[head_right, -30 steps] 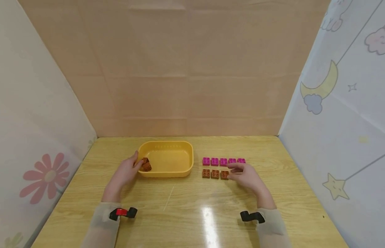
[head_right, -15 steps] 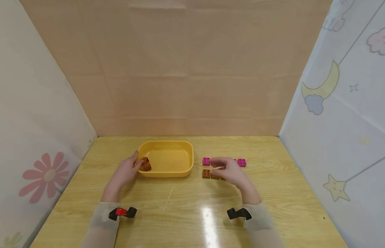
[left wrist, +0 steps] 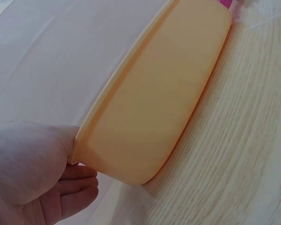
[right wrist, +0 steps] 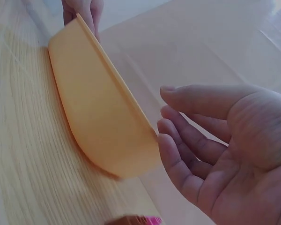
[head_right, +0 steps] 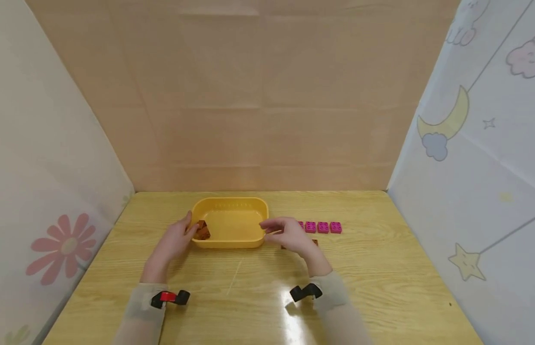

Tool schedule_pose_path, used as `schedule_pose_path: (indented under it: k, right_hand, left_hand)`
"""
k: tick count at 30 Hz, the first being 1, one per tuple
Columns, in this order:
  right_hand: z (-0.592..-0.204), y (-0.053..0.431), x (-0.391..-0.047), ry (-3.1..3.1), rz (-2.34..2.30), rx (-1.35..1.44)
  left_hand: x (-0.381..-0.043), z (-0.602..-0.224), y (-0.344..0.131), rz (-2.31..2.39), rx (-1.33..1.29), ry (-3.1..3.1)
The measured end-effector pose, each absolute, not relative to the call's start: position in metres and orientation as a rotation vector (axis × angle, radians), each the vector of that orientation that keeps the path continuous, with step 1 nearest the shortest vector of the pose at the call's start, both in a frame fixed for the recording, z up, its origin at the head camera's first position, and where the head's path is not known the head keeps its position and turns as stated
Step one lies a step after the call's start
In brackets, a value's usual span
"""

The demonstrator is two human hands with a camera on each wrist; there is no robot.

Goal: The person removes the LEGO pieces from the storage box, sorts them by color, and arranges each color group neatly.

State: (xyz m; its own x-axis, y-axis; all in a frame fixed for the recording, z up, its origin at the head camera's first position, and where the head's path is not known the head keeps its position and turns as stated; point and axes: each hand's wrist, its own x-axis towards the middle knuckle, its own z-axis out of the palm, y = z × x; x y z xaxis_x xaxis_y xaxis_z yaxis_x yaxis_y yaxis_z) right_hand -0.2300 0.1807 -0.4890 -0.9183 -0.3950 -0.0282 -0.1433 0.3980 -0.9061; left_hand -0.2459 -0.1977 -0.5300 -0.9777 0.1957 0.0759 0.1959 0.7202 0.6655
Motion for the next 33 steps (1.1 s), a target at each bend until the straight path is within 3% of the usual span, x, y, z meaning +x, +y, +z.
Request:
schedule_pose_path:
  k: [21,33]
  right_hand:
    - [-0.5,0.053,-0.276,2.289,-1.629,-0.631]
    - [-0.52,0.034,-0.297,2.242,-1.536,-0.57]
  left_hand:
    - [-0.246,-0.528,-0.198,-1.175,-0.33,-2.906]
    - [-0.244,-0.53,-0.199,-1.238,-0.333,-2.879]
